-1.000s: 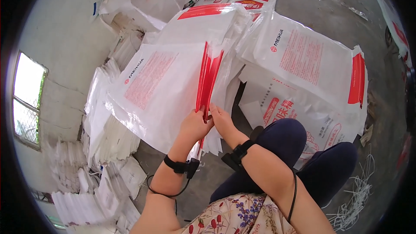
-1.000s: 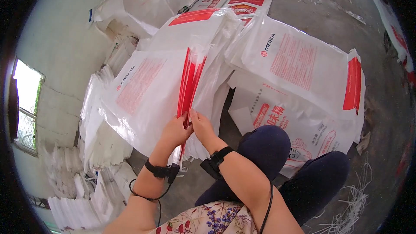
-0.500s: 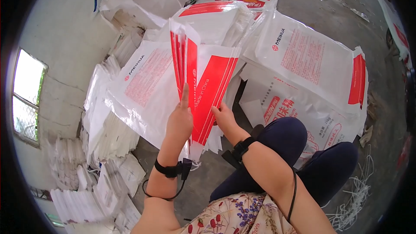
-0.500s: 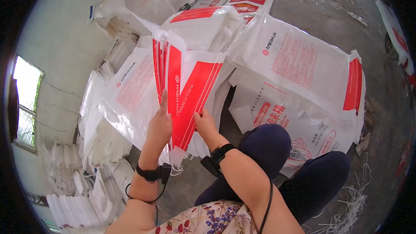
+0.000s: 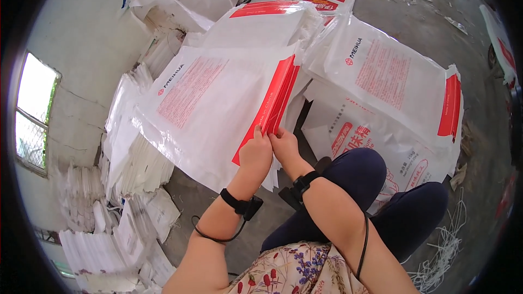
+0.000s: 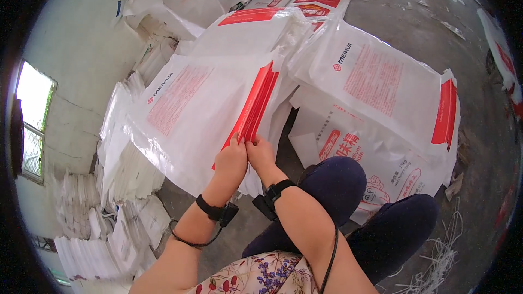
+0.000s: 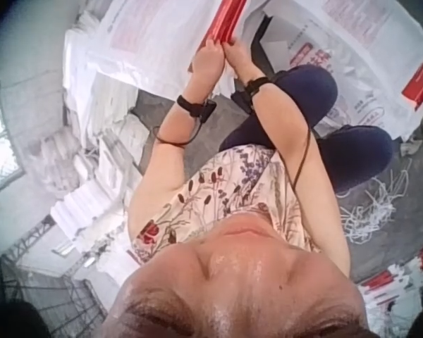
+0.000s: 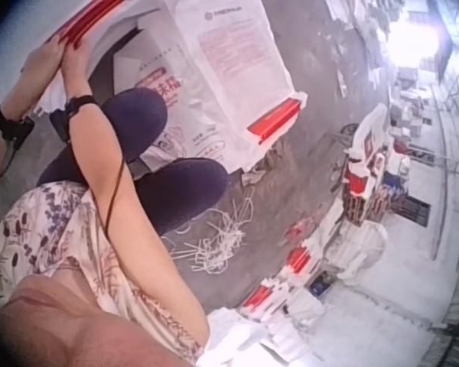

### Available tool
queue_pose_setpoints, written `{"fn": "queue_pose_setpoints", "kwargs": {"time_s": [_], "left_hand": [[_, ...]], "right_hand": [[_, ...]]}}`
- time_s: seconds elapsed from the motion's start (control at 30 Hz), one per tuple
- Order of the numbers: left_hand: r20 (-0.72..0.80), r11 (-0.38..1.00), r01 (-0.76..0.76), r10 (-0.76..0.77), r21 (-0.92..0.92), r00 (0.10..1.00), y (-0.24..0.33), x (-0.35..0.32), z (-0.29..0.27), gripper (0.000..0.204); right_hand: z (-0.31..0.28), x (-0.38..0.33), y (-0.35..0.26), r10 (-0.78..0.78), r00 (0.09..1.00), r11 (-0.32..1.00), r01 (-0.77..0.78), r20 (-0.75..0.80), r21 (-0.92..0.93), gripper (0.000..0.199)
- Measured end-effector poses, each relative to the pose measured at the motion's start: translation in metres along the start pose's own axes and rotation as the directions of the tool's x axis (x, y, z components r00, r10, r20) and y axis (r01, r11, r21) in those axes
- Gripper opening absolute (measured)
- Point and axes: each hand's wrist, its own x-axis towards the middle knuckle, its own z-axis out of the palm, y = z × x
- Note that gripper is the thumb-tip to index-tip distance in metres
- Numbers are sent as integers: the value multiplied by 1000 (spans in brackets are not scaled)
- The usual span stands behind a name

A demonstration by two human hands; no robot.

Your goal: Sorting and stacking printed plastic bags in a manufacturing facility.

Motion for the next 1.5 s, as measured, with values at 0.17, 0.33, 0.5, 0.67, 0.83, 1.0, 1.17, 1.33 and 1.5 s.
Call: {"fn": "queue_pose_setpoints", "kwargs": {"time_s": [0.17, 0.33, 0.5, 0.67, 0.83, 1.0, 1.17, 1.33, 1.5], "left_hand": [[104, 999, 21, -25, 43, 994, 0, -31, -3, 30], [-40, 997, 75, -74, 24, 996, -10, -4, 6, 31], [-33, 983, 128, -133, -131, 991, -20, 13, 9, 42], [34, 986, 39, -34, -164, 999, -22, 15, -10, 47], [106, 961, 100, -75, -258, 992, -39, 12, -11, 41], [20, 958, 86, -83, -273, 996, -29, 18, -36, 30], [7, 957, 85, -87, -276, 996, 5, -4, -53, 18], [38, 960, 95, -88, -265, 995, 15, -9, -37, 27], [38, 941, -17, 31, -338, 999, 21, -35, -35, 73]], "right_hand": [[1, -5, -8, -28, 998, 992, 21, -55, -126, 27], [0, -6, -19, -87, 996, 982, 80, -35, -171, 26], [-4, -8, -24, -88, 995, 984, 79, -49, -160, 26], [-1, -1, -3, -34, 997, 949, 12, 65, 316, 21], [-1, -9, -15, 33, 986, 951, -81, 161, 299, 21], [-4, -14, -29, -6, 1000, 994, 8, -19, 108, 25], [9, -24, -28, -103, 994, 957, 109, -36, 269, 28], [-5, -2, -15, 80, 994, 877, -104, 72, 469, 36], [-14, 2, -52, 53, 998, 872, -33, -27, 488, 39]]}}
